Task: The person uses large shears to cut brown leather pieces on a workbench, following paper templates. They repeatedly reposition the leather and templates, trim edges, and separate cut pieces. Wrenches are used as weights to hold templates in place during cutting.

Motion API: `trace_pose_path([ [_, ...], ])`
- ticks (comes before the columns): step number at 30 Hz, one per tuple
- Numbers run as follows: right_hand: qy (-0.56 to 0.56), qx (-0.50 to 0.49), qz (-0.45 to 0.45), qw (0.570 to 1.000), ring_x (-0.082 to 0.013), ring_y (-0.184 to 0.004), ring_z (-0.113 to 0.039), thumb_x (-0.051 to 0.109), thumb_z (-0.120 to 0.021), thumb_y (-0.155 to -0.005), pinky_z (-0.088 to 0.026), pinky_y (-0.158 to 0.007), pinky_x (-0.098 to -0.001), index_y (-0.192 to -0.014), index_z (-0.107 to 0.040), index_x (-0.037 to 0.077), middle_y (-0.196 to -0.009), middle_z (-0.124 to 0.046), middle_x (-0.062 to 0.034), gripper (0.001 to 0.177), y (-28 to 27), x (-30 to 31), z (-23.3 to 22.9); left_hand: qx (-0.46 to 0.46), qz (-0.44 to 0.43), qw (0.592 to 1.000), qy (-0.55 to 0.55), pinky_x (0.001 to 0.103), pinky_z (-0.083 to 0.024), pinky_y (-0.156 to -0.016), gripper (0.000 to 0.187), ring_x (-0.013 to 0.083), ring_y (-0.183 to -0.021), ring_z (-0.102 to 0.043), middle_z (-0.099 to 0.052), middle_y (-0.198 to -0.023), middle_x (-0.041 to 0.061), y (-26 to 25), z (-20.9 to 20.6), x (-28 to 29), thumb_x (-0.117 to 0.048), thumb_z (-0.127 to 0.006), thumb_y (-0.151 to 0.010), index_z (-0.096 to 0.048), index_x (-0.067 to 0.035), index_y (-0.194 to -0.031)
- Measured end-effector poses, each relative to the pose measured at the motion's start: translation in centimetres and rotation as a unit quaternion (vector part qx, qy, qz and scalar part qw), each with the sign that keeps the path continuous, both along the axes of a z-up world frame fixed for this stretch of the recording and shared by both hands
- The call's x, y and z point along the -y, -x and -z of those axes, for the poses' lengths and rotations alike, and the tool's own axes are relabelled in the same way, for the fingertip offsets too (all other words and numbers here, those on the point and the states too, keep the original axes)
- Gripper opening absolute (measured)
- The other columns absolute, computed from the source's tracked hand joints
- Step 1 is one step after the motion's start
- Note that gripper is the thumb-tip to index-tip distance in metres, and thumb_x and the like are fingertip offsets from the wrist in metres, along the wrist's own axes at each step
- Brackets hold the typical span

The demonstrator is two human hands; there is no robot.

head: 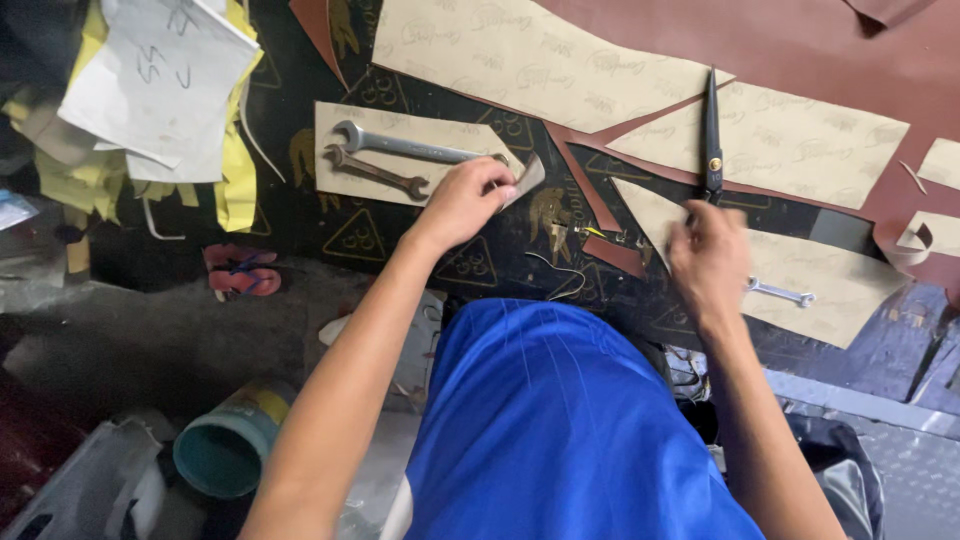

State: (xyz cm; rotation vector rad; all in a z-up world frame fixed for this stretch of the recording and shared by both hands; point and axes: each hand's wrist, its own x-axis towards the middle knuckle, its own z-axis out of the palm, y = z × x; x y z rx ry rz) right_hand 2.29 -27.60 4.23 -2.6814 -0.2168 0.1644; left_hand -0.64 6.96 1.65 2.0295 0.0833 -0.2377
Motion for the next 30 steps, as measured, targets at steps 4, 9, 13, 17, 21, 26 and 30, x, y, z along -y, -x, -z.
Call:
trace_pose_path([
  [4,-0.152,-0.255,0.029,0.954,-0.0193,-0.071,-0.07,0.022,-0.068,-0.096,-0.054,-0.067,-0.0357,-0.126,-0.067,0.009,-0.083,-0.071,-0.0116,0.032,-0.5,-6.2,0.2,-0.081,-0.155,0.969,0.175,0.031,-0.053,-0.073,0.009,0.0146,-0.081,-0.063,-0.069,-0.09,0.007,0.9,2.1,-0.7,-0.013,-0.07,-0.097,-0.07,-0.003,-0.099],
  [9,-0.187,-0.128,-0.111,0.968,-0.0212,-0.068,-0.065,0.015,-0.072,-0.093,-0.053,-0.065,-0.0346,-0.121,-0.07,0.001,-0.081,-0.068,-0.0117,0.031,-0.1,-10.8,-0.2,-0.123,-0.262,0.872,0.395,0.032,-0.06,-0.074,0.011,0.0158,-0.08,-0.07,-0.071,-0.091,0.008,3.1,3.8,-2.4,-0.014,-0.062,-0.101,-0.061,-0.004,-0.105],
  [13,-0.181,-0.253,-0.053,0.949,-0.0177,-0.061,-0.066,0.016,-0.067,-0.094,-0.053,-0.061,-0.034,-0.123,-0.069,0.004,-0.071,-0.067,-0.008,0.032,-0.5,-12.5,-1.6,-0.135,-0.288,0.837,0.445,0.033,-0.061,-0.076,0.01,0.018,-0.082,-0.073,-0.072,-0.094,0.008,3.7,4.6,-2.4,-0.015,-0.061,-0.102,-0.059,-0.005,-0.104],
  [17,-0.171,-0.286,-0.044,0.942,-0.0168,-0.059,-0.066,0.018,-0.066,-0.095,-0.052,-0.058,-0.0342,-0.124,-0.069,0.004,-0.07,-0.066,-0.0094,0.031,-1.0,-13.4,-2.8,-0.139,-0.305,0.845,0.417,0.031,-0.059,-0.068,0.009,0.0162,-0.075,-0.072,-0.072,-0.09,0.007,3.3,4.8,-2.4,-0.015,-0.06,-0.102,-0.059,-0.006,-0.103],
  [21,-0.185,-0.299,-0.033,0.936,-0.0154,-0.057,-0.066,0.018,-0.065,-0.096,-0.052,-0.055,-0.0332,-0.123,-0.068,0.004,-0.071,-0.067,-0.0082,0.031,-0.9,-13.4,-2.6,-0.101,-0.258,0.918,0.284,0.026,-0.055,-0.061,0.009,0.0117,-0.071,-0.069,-0.072,-0.086,0.005,2.0,4.5,-3.0,-0.015,-0.06,-0.104,-0.059,-0.007,-0.102],
  [26,-0.188,-0.308,-0.033,0.932,-0.0156,-0.057,-0.065,0.017,-0.066,-0.096,-0.052,-0.055,-0.0331,-0.122,-0.069,0.003,-0.07,-0.066,-0.0093,0.029,-1.0,-13.4,-1.5,-0.136,-0.23,0.919,0.29,0.025,-0.053,-0.057,0.009,0.0101,-0.066,-0.067,-0.071,-0.081,0.004,-0.7,3.7,-4.7,-0.013,-0.061,-0.104,-0.06,-0.005,-0.1],
  [30,-0.193,-0.312,-0.024,0.93,-0.0152,-0.057,-0.066,0.015,-0.066,-0.095,-0.052,-0.055,-0.033,-0.122,-0.069,0.004,-0.07,-0.066,-0.0084,0.03,-1.2,-13.8,-0.9,-0.2,-0.245,0.897,0.309,0.025,-0.052,-0.051,0.007,0.0109,-0.06,-0.067,-0.071,-0.078,0.005,-2.2,2.9,-5.6,-0.013,-0.06,-0.1,-0.059,-0.006,-0.098],
])
